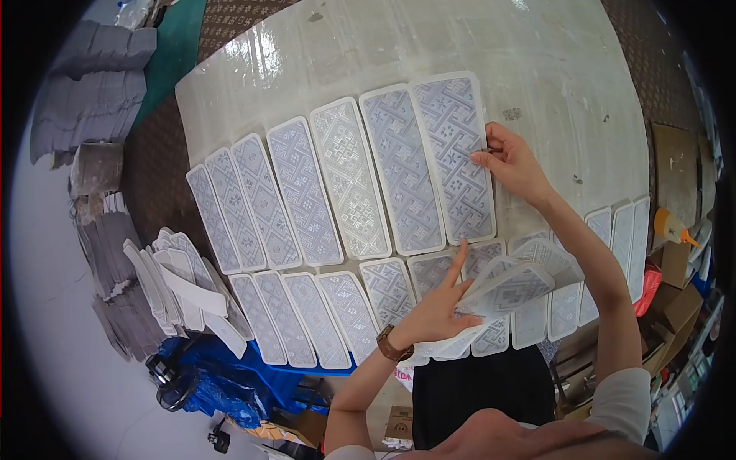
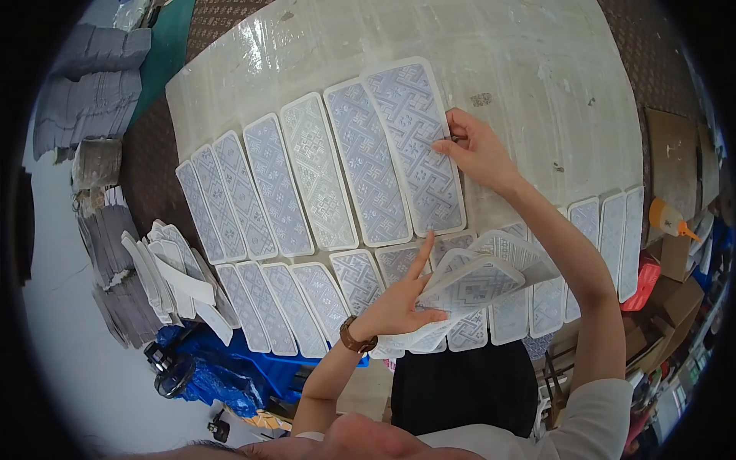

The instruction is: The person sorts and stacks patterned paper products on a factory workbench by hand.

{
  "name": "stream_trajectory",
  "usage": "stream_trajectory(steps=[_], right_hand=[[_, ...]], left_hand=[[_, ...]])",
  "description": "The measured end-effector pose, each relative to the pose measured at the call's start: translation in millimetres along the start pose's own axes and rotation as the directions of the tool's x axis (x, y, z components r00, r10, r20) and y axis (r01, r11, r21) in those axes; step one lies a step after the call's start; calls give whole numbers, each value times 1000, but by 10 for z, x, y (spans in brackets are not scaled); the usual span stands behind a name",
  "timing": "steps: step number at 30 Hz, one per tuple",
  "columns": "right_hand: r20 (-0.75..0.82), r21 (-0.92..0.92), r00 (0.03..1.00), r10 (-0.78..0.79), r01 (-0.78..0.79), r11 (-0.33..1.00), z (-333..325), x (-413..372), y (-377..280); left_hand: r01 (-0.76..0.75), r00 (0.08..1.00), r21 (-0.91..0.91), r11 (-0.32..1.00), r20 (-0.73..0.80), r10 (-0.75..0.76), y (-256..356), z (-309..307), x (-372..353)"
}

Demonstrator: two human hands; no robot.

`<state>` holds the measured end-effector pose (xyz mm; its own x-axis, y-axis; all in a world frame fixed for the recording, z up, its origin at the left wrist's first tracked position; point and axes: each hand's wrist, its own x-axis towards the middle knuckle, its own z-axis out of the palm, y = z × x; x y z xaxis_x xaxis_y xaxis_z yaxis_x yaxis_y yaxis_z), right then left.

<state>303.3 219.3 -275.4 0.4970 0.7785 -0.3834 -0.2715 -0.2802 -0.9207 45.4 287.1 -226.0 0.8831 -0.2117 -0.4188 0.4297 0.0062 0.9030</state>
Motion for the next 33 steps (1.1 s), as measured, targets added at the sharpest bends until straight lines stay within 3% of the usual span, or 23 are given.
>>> stream_trajectory(steps=[5, 8, 12, 17, 20, 21, 24, 27, 29, 32, 33], right_hand=[[-8, 13, 1000, 5, -5, 1000, 9, -7, 24], [-101, -311, 992, -80, 45, 949, 33, -47, 17], [-271, -436, 954, -126, -5, 900, 116, -90, -118], [-213, -500, 973, -89, -31, 865, 167, -78, -204], [-114, -754, 968, -223, 61, 654, 135, -15, -104], [-114, -756, 968, -225, 63, 652, 152, -4, -140], [-66, -974, 962, -264, -5, 227, 230, 22, -251], [5, -974, 967, -254, 62, 218, 130, 166, -285], [31, -975, 964, -262, 87, 204, 47, 162, -362], [-6, -798, 967, -255, 149, 584, -55, -13, -377], [-6, -797, 968, -252, 147, 586, -94, -107, -285]], left_hand=[[-14, 1000, -12, 1000, -16, 14, -53, 3, 42], [-49, 997, -3, 999, -54, 49, -93, -19, 62], [5, 1000, -53, 999, -14, -6, -89, -55, 60], [10, 1000, -96, 995, 5, -9, -155, -80, 66], [-30, 999, -124, 992, -20, 28, -192, -72, 54], [-9, 1000, -176, 984, -20, 5, -178, -80, 47], [33, 999, -279, 960, -17, -40, -153, -114, 17], [205, 978, -321, 925, 22, -210, -118, -149, -33], [214, 974, -369, 905, 5, -228, -50, -215, -93], [247, 953, -482, 840, -34, -300, -19, -253, -189], [193, 945, -569, 800, -112, -307, -82, -246, -203]])
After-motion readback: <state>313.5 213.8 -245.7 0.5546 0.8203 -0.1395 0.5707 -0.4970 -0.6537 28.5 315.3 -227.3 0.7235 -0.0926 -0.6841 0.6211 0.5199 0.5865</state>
